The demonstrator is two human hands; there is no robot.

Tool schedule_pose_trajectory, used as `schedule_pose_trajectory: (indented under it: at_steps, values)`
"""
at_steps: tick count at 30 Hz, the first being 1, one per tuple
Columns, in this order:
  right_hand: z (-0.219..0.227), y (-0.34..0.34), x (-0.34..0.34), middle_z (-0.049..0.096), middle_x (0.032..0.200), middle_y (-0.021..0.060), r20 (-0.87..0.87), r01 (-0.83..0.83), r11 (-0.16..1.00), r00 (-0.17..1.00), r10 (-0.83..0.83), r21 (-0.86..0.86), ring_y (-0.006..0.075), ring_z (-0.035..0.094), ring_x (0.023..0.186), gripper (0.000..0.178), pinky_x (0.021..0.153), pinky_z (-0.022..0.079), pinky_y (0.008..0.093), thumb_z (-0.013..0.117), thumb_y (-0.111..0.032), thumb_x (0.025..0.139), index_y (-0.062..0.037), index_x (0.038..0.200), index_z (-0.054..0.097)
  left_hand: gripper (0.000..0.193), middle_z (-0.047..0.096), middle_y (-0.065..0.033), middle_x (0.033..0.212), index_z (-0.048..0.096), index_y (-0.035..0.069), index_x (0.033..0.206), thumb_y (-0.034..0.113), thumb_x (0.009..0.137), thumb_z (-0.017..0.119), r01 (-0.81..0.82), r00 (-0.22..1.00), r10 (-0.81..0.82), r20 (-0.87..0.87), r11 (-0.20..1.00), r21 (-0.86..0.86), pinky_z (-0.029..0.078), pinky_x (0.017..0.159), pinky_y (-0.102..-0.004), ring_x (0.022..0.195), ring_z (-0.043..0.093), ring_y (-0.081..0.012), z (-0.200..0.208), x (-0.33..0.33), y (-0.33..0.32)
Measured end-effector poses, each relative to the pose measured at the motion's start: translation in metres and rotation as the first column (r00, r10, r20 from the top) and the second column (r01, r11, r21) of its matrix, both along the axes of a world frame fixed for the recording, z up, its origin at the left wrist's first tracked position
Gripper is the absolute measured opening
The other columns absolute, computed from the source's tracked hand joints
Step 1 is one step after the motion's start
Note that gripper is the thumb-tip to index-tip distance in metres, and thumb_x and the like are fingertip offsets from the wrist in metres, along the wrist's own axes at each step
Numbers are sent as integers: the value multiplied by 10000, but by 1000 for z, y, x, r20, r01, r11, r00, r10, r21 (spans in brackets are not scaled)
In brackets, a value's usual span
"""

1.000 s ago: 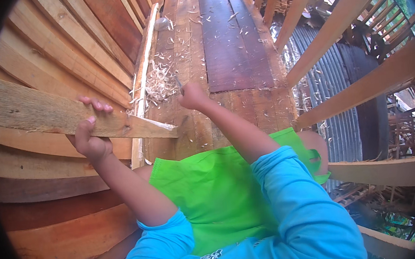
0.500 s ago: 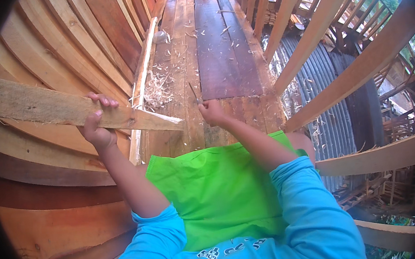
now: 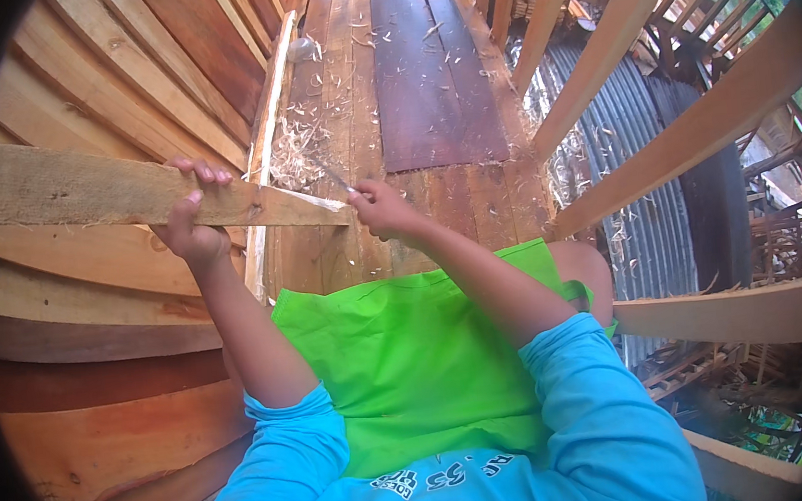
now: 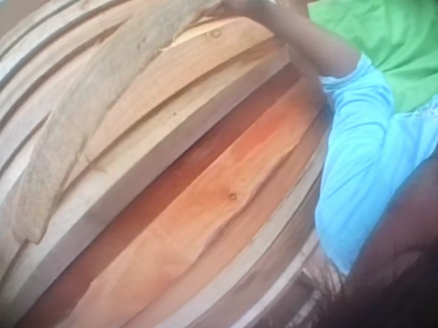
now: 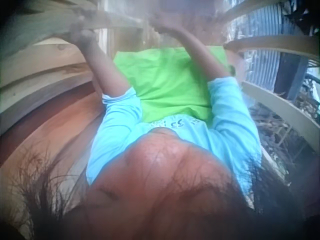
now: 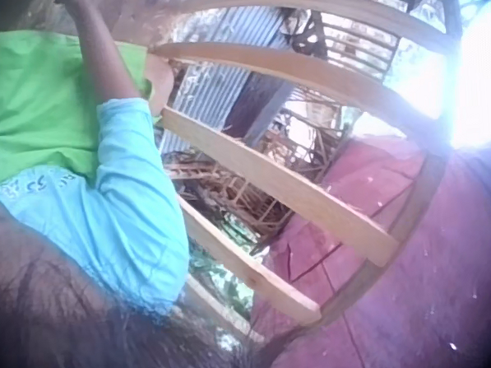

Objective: The person sits on a wooden floor and uses a knife to carve a piece of wood, removing shavings and shaping the surface. The person holds the wood with the left hand and carves with the right hand, occasionally adjusting the wood's position.

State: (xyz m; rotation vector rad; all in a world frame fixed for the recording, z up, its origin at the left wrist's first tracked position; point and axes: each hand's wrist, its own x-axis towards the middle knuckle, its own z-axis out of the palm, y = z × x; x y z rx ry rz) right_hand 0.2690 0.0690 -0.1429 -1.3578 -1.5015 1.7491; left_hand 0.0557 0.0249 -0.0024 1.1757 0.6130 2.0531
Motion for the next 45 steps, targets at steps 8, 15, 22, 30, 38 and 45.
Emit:
schedule_pose_trajectory:
  at_steps: [8, 15, 22, 30, 38, 45]
  values:
    - [-28, -8, -35, 499, 654, 62, 169, -165, 985, 973, 155, 49, 158, 486, 537, 433, 489, 422, 368, 331, -341, 1011, -7, 825, 535, 422, 497, -141, 831, 478, -1, 1050, 135, 654, 527, 50, 995, -53, -90, 998, -30, 444, 791, -406, 785, 517, -265, -3, -1, -1]
    - [-63, 6, -27, 543, 706, 162, 121, -183, 954, 980, 158, 239, 283, 542, 694, 482, 718, 430, 455, 307, -338, 1019, 35, 807, 526, 437, 487, -130, 842, 471, 21, 1058, 167, 650, 531, -57, 996, 52, -66, 996, -65, 434, 806, -401, 803, 505, -251, -5, 7, 8]
    - [12, -6, -37, 552, 713, 217, 76, -241, 935, 970, 230, 261, 342, 527, 679, 490, 711, 429, 457, 307, -326, 1018, 53, 818, 544, 436, 479, -125, 846, 467, 28, 1061, 173, 653, 522, -165, 983, 156, -100, 982, -88, 431, 820, -405, 813, 498, -252, -7, 7, 3]
    - [7, -15, -43, 544, 684, 241, 115, -185, 906, 982, 152, 380, 391, 519, 646, 491, 681, 417, 486, 313, -333, 1012, 46, 775, 517, 430, 477, -132, 841, 466, 25, 1046, 161, 641, 508, -145, 989, 144, -23, 983, -108, 439, 822, -408, 817, 500, -264, -9, -5, -2]
    - [-4, -7, -47, 569, 689, 260, 194, -191, 944, 971, 141, 268, 428, 548, 650, 514, 664, 417, 505, 314, -348, 1010, 46, 772, 542, 420, 488, -153, 815, 476, -15, 1032, 138, 641, 503, -217, 976, 219, 2, 969, -117, 468, 784, -401, 785, 510, -267, -3, 1, 0]
    - [21, -21, -44, 574, 672, 260, 120, -177, 890, 983, 139, 420, 441, 570, 678, 534, 662, 415, 508, 310, -358, 1013, 36, 739, 543, 414, 494, -155, 809, 474, -21, 1029, 127, 644, 498, -217, 976, 217, -17, 970, -106, 472, 772, -396, 776, 507, -265, -5, -1, -1]
